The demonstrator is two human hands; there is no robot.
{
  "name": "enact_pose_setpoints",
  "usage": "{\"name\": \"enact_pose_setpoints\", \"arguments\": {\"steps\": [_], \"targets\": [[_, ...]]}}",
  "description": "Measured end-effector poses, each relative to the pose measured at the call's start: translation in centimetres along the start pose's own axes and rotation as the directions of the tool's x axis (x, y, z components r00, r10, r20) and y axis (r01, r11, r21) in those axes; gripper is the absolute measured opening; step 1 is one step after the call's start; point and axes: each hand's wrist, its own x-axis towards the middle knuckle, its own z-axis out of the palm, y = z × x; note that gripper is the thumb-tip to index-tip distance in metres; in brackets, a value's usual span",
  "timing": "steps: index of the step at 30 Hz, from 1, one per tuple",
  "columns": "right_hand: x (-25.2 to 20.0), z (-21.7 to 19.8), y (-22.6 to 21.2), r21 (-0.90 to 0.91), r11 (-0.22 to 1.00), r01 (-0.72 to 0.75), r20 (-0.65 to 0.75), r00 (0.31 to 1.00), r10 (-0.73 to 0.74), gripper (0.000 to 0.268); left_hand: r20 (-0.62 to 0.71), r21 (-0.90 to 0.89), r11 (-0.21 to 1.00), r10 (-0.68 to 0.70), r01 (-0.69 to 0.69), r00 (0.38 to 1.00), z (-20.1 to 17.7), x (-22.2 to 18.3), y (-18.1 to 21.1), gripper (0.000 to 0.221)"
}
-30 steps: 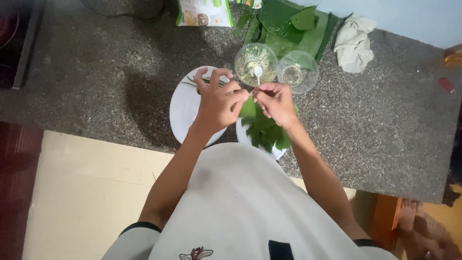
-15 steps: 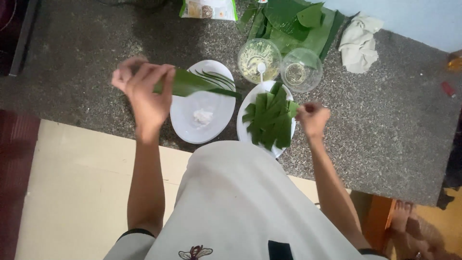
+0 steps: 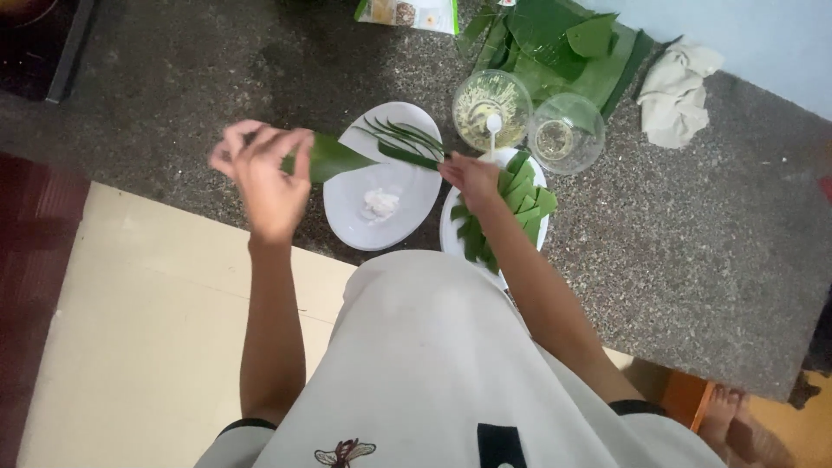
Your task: Tearing banana leaves into uniform strips and organizing them on plates for food preparation.
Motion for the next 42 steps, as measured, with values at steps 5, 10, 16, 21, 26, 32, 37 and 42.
{"name": "enact_pose_setpoints", "arguments": {"steps": [5, 10, 16, 21, 26, 32, 37, 42], "targets": [[-4.2, -0.4, -1.9, -0.367, 0.876, 0.313, 0.124, 0.950, -0.287, 0.028, 0.143, -0.020, 1.000, 0.003, 0.000, 0.990, 1.6, -0.1, 3.0, 0.008], [-10.3, 2.8, -7.7, -0.306, 0.548, 0.779, 0.595, 0.606, -0.528, 0.021, 0.171, -0.165, 0.968, 0.217, -0.189, 0.961, 3.8, 0.4, 6.4, 0.008], [-11.4, 2.6, -10.3, -0.237, 0.513, 0.825, 0.623, 0.534, -0.571, 0.008, 0.200, -0.251, 0.942, 0.277, -0.224, 0.940, 5.4, 1.8, 8.6, 0.016], [-12.6, 2.3, -10.8, -0.277, 0.542, 0.794, 0.561, 0.591, -0.579, 0.014, 0.274, -0.307, 0.933, 0.276, -0.188, 0.921, 5.4, 1.8, 8.8, 0.015], [-12.4, 1.9, -11.1, -0.282, 0.523, 0.804, 0.587, 0.576, -0.568, 0.015, 0.239, -0.354, 0.916, 0.285, -0.189, 0.928, 5.3, 1.9, 9.5, 0.013], [-13.4, 2.3, -12.8, -0.287, 0.525, 0.801, 0.620, 0.573, -0.535, 0.019, 0.207, -0.380, 0.901, 0.303, -0.209, 0.930, 5.6, 2.2, 9.9, 0.010], [-12.6, 1.9, -13.0, -0.323, 0.482, 0.814, 0.610, 0.568, -0.552, 0.018, 0.213, -0.394, 0.896, 0.307, -0.206, 0.927, 5.8, 1.9, 10.3, 0.005], [-12.4, 1.9, -13.7, -0.311, 0.416, 0.855, 0.709, 0.500, -0.498, 0.013, 0.217, -0.340, 0.905, 0.342, -0.257, 0.914, 5.9, 2.0, 10.5, 0.005]]}}
